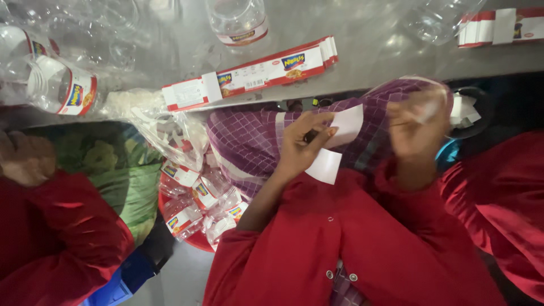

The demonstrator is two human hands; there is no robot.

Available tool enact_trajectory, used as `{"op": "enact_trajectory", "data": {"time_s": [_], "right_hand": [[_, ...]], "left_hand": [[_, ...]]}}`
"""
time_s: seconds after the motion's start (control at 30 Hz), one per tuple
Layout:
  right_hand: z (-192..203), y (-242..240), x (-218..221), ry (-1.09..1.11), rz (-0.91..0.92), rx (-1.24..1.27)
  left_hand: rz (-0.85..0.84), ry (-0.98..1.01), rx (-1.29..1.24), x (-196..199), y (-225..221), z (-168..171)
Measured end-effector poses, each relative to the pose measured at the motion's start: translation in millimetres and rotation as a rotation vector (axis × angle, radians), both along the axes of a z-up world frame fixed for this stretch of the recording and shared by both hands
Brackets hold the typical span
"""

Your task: The person applies adhesive labels to clear plastic jars by hand. The person picks up a jar, peels a label from a strip, and presses the label onto the side of the jar before placing it aside.

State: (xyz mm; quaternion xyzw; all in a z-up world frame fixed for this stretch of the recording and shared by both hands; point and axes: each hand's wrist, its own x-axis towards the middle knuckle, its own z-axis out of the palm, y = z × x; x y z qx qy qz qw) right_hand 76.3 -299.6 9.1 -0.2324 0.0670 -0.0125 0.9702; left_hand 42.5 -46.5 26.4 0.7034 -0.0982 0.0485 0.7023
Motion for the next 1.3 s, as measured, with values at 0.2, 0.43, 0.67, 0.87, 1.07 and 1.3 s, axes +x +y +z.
{"op": "enact_trajectory", "data": {"time_s": [0.2, 0.43, 0.67, 0.87, 1.07, 1.3], "right_hand": [[-73.3, -115.3, 8.4, 0.052, -0.784, -1.285], [-88.7, -139.0, -1.3, -0.288, -0.713, -2.33], [-16.8, -32.9, -9.4, -0.326, -0.206, -1.327], [-22.1, -33.7, 9.3, -0.1, -0.474, -1.399], [-16.1, -120.2, -5.9, -0.062, -0.302, -0.174], [29.8, -148.8, -39.3, -0.247, -0.439, -0.514]], "left_hand": [[0.086, 0.032, -0.066, 11.1, -2.5, -10.5], [0.032, 0.171, -0.199, 29.6, -22.8, -32.4], [0.042, 0.108, -0.465, 55.7, -81.4, -20.8], [-0.337, 0.049, -0.062, 82.3, -108.6, 23.4], [0.326, -0.602, 0.538, 251.5, -136.2, 14.5], [0.467, -0.668, 0.964, 360.4, -129.3, 4.8]]}}
